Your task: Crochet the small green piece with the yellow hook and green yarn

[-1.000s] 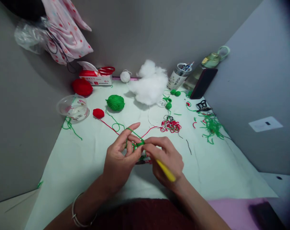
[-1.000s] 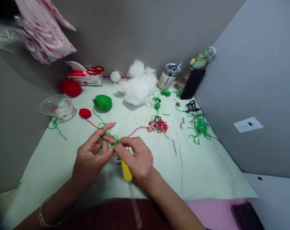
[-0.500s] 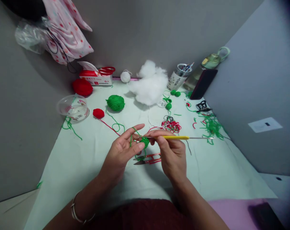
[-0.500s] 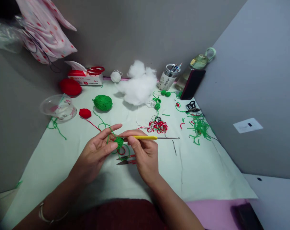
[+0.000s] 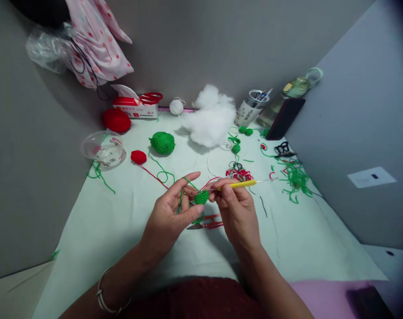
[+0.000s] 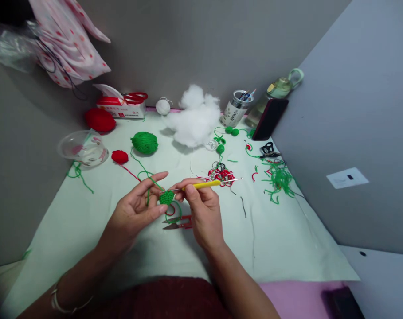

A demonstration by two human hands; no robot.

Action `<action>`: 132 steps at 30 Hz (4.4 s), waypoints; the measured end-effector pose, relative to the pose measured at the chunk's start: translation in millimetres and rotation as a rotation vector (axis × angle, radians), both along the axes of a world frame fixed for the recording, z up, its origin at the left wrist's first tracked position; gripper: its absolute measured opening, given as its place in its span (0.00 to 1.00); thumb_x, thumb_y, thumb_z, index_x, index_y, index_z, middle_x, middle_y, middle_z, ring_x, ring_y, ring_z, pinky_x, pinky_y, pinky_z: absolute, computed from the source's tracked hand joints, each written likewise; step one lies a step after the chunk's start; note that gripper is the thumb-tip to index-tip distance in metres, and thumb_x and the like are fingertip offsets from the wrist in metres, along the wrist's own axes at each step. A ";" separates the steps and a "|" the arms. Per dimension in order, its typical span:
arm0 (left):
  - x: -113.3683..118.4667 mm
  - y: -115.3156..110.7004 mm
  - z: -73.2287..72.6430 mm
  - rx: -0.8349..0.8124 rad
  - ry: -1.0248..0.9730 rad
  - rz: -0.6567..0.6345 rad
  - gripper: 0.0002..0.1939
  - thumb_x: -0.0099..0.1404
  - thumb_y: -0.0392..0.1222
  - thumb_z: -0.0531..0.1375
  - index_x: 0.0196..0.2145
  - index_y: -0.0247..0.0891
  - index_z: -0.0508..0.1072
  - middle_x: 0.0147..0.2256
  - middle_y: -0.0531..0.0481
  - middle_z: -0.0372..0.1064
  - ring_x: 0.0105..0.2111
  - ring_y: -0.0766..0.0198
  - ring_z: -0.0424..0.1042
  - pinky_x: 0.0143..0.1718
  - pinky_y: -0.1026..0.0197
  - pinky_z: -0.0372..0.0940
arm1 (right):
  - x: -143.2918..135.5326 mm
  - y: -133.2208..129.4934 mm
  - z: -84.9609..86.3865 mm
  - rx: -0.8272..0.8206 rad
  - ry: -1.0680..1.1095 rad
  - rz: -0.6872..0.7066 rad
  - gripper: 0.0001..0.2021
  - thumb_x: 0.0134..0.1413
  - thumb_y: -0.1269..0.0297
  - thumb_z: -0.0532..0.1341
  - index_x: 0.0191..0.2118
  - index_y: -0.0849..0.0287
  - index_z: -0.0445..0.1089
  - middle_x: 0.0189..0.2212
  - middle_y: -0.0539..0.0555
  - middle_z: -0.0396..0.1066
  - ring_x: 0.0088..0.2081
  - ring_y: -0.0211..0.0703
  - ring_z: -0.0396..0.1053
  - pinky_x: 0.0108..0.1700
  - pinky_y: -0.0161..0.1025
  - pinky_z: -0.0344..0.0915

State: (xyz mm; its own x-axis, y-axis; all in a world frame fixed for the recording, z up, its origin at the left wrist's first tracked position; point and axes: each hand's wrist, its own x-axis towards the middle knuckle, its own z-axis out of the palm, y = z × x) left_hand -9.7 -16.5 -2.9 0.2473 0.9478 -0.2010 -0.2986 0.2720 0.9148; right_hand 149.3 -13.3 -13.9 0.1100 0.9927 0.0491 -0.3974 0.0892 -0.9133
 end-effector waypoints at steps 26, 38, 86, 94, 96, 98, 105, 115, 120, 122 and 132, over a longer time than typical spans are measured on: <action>0.3 10.3 -12.1 -0.221 -0.244 -0.075 0.35 0.60 0.38 0.72 0.64 0.37 0.70 0.37 0.51 0.75 0.23 0.73 0.58 0.32 0.64 0.61 | -1.6 2.1 0.9 -0.132 0.072 -0.012 0.10 0.57 0.53 0.72 0.36 0.55 0.82 0.28 0.49 0.74 0.29 0.34 0.69 0.36 0.32 0.71; 8.9 12.8 6.7 -0.460 -0.487 0.004 0.14 0.72 0.30 0.56 0.46 0.30 0.81 0.28 0.51 0.75 0.16 0.75 0.46 0.40 0.65 0.72 | 10.0 17.8 -24.6 -0.470 0.572 0.242 0.12 0.54 0.61 0.76 0.39 0.58 0.77 0.27 0.45 0.78 0.25 0.30 0.74 0.32 0.26 0.76; 4.1 3.7 1.7 -0.116 -0.124 -0.037 0.29 0.63 0.44 0.72 0.61 0.39 0.74 0.38 0.49 0.75 0.39 0.59 0.71 0.44 0.56 0.62 | -0.1 -13.8 -1.1 0.089 -0.201 -0.081 0.07 0.67 0.58 0.65 0.40 0.48 0.83 0.36 0.52 0.81 0.31 0.40 0.72 0.35 0.41 0.72; 9.6 1.1 10.3 -0.176 -0.178 -0.016 0.47 0.60 0.41 0.73 0.72 0.37 0.58 0.30 0.56 0.70 0.24 0.70 0.56 0.26 0.63 0.52 | -1.2 -13.7 -3.8 0.095 -0.186 -0.074 0.07 0.67 0.61 0.64 0.40 0.47 0.83 0.36 0.51 0.81 0.32 0.40 0.72 0.36 0.41 0.70; 9.0 1.6 11.3 -0.194 -0.182 -0.043 0.48 0.59 0.40 0.73 0.72 0.38 0.57 0.32 0.54 0.71 0.23 0.71 0.54 0.23 0.64 0.47 | -0.9 -13.3 -4.4 0.089 -0.175 -0.055 0.07 0.67 0.60 0.65 0.40 0.49 0.83 0.36 0.52 0.81 0.32 0.40 0.72 0.37 0.41 0.71; 7.6 2.7 12.1 -0.203 -0.192 -0.074 0.49 0.59 0.40 0.73 0.73 0.38 0.56 0.34 0.53 0.71 0.23 0.72 0.52 0.22 0.64 0.44 | -0.4 -12.7 -4.8 0.085 -0.153 -0.036 0.07 0.67 0.60 0.65 0.40 0.50 0.83 0.36 0.52 0.81 0.32 0.40 0.72 0.37 0.40 0.71; -1.1 8.5 12.0 -0.219 -0.262 -0.119 0.48 0.55 0.36 0.73 0.70 0.39 0.61 0.36 0.55 0.66 0.21 0.77 0.52 0.19 0.66 0.43 | 7.2 -6.9 1.1 0.049 -0.043 -0.005 0.08 0.65 0.57 0.67 0.37 0.53 0.82 0.32 0.51 0.79 0.29 0.36 0.73 0.34 0.36 0.70; 8.6 -0.1 0.8 -0.072 -0.203 -0.038 0.34 0.60 0.34 0.71 0.63 0.44 0.71 0.32 0.57 0.64 0.25 0.74 0.62 0.24 0.69 0.55 | 4.7 -7.3 1.1 0.100 -0.132 0.049 0.07 0.67 0.59 0.66 0.38 0.51 0.82 0.35 0.51 0.80 0.35 0.38 0.75 0.38 0.36 0.72; 9.3 -0.3 -2.9 -0.048 -0.134 -0.013 0.24 0.66 0.42 0.70 0.59 0.41 0.76 0.31 0.57 0.64 0.23 0.75 0.58 0.24 0.68 0.56 | 2.6 -10.4 -3.5 0.195 -0.298 -0.055 0.09 0.70 0.64 0.63 0.43 0.48 0.82 0.37 0.49 0.82 0.34 0.37 0.73 0.37 0.36 0.71; 8.2 -0.6 -2.3 -0.051 -0.126 0.009 0.22 0.67 0.43 0.70 0.58 0.41 0.78 0.31 0.57 0.65 0.23 0.75 0.58 0.25 0.68 0.56 | 1.6 -10.7 -3.2 0.233 -0.337 -0.058 0.09 0.70 0.66 0.62 0.43 0.48 0.82 0.37 0.50 0.81 0.33 0.37 0.74 0.36 0.37 0.72; 7.2 2.4 5.6 -0.324 -0.389 -0.039 0.27 0.62 0.38 0.73 0.58 0.33 0.76 0.23 0.63 0.58 0.17 0.79 0.42 0.19 0.72 0.46 | 5.2 -17.4 -2.7 0.540 -0.725 -0.272 0.16 0.66 0.75 0.63 0.51 0.48 0.81 0.39 0.53 0.81 0.38 0.43 0.76 0.39 0.42 0.75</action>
State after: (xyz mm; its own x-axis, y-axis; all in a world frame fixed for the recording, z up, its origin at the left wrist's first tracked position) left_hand -2.5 -14.0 2.7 0.3959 0.8407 -0.3695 -0.5846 0.5411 0.6046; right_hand 154.5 -30.6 -16.6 0.0968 0.7604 0.6422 0.3479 0.5787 -0.7376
